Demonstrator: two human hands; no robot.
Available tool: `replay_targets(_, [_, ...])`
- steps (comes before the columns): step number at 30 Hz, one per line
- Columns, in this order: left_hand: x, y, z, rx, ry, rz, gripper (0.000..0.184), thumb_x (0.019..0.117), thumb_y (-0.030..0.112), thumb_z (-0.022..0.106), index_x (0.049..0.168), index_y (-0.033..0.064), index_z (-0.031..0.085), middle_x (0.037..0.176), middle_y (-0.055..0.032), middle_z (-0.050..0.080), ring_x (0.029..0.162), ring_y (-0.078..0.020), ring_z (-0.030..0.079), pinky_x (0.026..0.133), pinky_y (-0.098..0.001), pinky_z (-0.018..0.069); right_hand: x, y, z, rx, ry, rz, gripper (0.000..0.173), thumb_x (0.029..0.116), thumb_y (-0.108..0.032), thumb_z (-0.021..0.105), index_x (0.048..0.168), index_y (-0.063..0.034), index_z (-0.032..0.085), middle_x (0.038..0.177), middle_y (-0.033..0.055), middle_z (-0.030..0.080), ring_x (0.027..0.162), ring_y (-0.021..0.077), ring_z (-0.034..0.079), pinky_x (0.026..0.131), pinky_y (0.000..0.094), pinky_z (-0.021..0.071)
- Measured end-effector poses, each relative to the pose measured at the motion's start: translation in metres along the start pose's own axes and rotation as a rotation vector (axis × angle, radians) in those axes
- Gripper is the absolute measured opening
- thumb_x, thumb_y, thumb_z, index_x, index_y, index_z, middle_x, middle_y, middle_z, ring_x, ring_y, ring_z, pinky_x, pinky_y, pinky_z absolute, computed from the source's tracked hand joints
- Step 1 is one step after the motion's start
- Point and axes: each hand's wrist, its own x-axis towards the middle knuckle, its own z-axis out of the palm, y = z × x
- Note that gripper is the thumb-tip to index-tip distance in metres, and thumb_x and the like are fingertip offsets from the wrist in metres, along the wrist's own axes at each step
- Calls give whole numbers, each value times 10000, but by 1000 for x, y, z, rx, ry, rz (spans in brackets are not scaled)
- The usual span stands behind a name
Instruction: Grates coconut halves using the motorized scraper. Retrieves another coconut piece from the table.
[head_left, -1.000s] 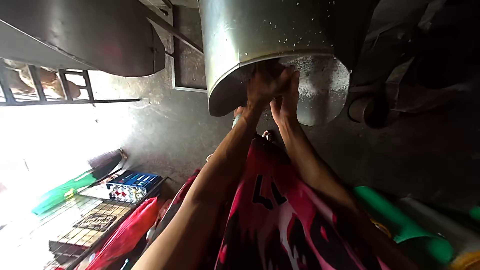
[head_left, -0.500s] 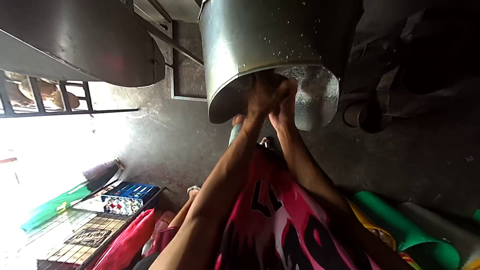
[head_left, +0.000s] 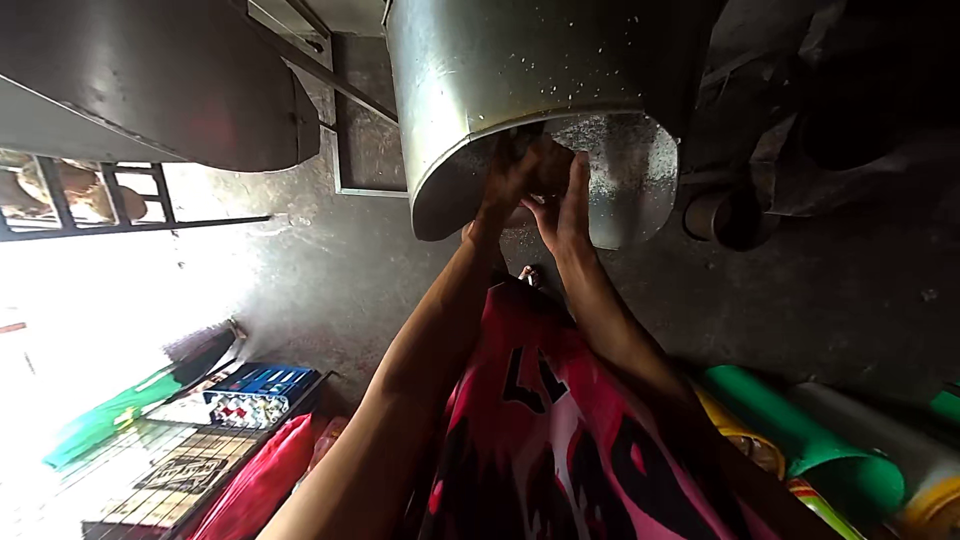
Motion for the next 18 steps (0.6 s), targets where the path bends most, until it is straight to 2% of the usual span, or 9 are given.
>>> replay_targets(2, [2,3,-4,10,-4,-64,767,937,460,656,1490,-19,424,1321,-142,631,1161,-127,632,1026,-341,527,6,3,1,34,-16,0,682,1025,-577,491,1554,-214,261,1433,157,518,1227,351,599,897,589,575])
replay_targets(4, [-12,16,-3,184,0,-101,855,933,497,686,1534,4,328,1339,-146,618,1184,-153,633,1042,-377,535,1,2,0,30,-1,-8,582,1037,-528,510,1475,-161,400,1309,158,598,1115,324,657,831,550,606])
replay_targets(5, [-13,28,0,336,19,-119,987,871,564,734,1560,23,279,1357,-157,606,1198,-195,631,1036,-430,538,3,0,4,17,-13,-45,504,1045,-509,502,1399,-151,469,1193,123,635,1016,261,677,771,476,616])
replay_targets(6, [-10,36,5,461,43,-137,1144,786,660,766,1587,47,225,1403,-181,570,1226,-255,616,1029,-508,527,8,-2,8,18,-44,-81,438,1056,-477,489,1341,-145,497,1129,92,636,984,217,669,773,435,609])
replay_targets(7, [-10,33,7,530,76,-143,1226,726,724,771,1594,59,215,1385,-187,585,1204,-284,630,999,-552,534,9,-1,8,11,-51,-85,409,1058,-459,485,1320,-145,496,1106,79,632,975,200,663,778,421,605])
replay_targets(9, [-20,19,9,537,113,-133,1158,713,758,750,1557,92,319,1266,-133,663,1120,-244,672,949,-546,566,0,1,2,-25,0,-39,431,1062,-443,485,1364,-138,451,1134,95,622,995,220,659,783,437,604])
replay_targets(12, [-13,14,9,410,94,-80,1039,789,656,752,1543,73,340,1230,-97,681,1091,-187,682,946,-511,577,2,-3,8,-53,46,-34,445,1054,-448,509,1373,-153,417,1094,92,618,924,216,663,702,406,599])
replay_targets(16, [-9,8,7,268,74,-39,988,823,568,764,1534,29,339,1213,-99,684,1070,-154,686,955,-443,581,1,-3,12,-81,76,-23,636,1030,-445,573,1520,-171,273,1234,143,579,1032,282,657,779,465,613])
replay_targets(18, [-7,5,5,186,64,-28,925,842,513,772,1510,16,367,1228,-112,675,1086,-156,680,971,-419,576,2,-3,14,-103,88,-39,629,1032,-420,585,1516,-163,276,1231,159,588,1032,303,667,780,490,619])
